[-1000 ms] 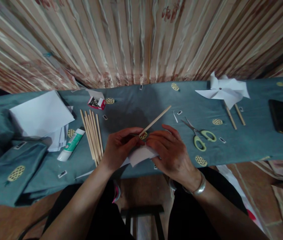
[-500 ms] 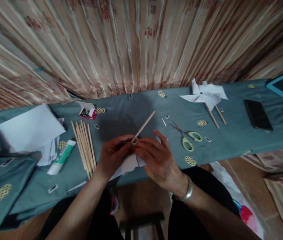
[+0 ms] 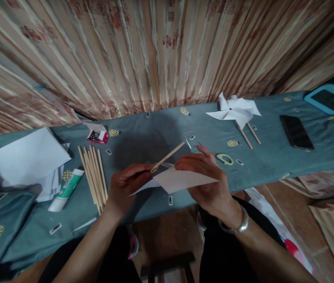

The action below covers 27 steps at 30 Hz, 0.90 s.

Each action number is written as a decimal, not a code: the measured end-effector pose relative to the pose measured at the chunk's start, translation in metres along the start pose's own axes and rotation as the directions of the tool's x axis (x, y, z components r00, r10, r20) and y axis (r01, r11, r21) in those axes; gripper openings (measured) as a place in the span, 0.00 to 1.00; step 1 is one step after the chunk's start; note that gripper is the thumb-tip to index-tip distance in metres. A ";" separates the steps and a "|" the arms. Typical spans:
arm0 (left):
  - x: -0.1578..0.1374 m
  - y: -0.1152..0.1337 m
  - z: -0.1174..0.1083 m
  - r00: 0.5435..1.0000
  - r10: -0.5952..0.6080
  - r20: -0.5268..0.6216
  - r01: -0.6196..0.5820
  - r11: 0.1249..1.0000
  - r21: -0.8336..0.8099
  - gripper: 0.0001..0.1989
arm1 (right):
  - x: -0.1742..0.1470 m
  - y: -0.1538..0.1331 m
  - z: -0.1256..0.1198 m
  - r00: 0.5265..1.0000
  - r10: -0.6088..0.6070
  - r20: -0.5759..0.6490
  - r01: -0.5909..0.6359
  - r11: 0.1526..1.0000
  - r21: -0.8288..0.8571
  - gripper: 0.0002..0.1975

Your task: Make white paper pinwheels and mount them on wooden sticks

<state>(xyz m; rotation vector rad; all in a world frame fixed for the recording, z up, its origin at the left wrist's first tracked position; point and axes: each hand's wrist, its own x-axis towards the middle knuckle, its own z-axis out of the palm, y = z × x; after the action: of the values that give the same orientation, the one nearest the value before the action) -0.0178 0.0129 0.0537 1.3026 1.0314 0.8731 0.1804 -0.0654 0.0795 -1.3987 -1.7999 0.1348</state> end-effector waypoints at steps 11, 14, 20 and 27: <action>-0.007 0.003 -0.001 0.999 0.036 0.037 -0.039 0.996 0.085 0.05 | -0.008 -0.001 -0.022 0.989 0.024 -0.148 -0.024 1.000 0.000 0.14; -0.009 0.005 -0.001 0.998 0.026 0.049 -0.031 0.995 0.094 0.05 | -0.009 0.001 -0.024 0.990 0.007 -0.142 -0.009 1.000 -0.014 0.12; -0.009 0.008 0.001 0.999 0.021 0.047 -0.025 0.996 0.080 0.05 | -0.009 0.002 -0.024 0.988 -0.001 -0.153 -0.002 1.000 -0.017 0.11; -0.009 0.006 0.002 0.998 0.047 0.050 -0.050 0.997 0.061 0.03 | -0.007 0.000 -0.023 0.988 0.007 -0.155 -0.011 1.000 -0.026 0.15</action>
<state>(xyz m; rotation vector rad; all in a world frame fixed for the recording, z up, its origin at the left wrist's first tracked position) -0.0191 0.0041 0.0607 1.4003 0.9992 0.8474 0.1959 -0.0804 0.0908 -1.3967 -1.6724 0.0064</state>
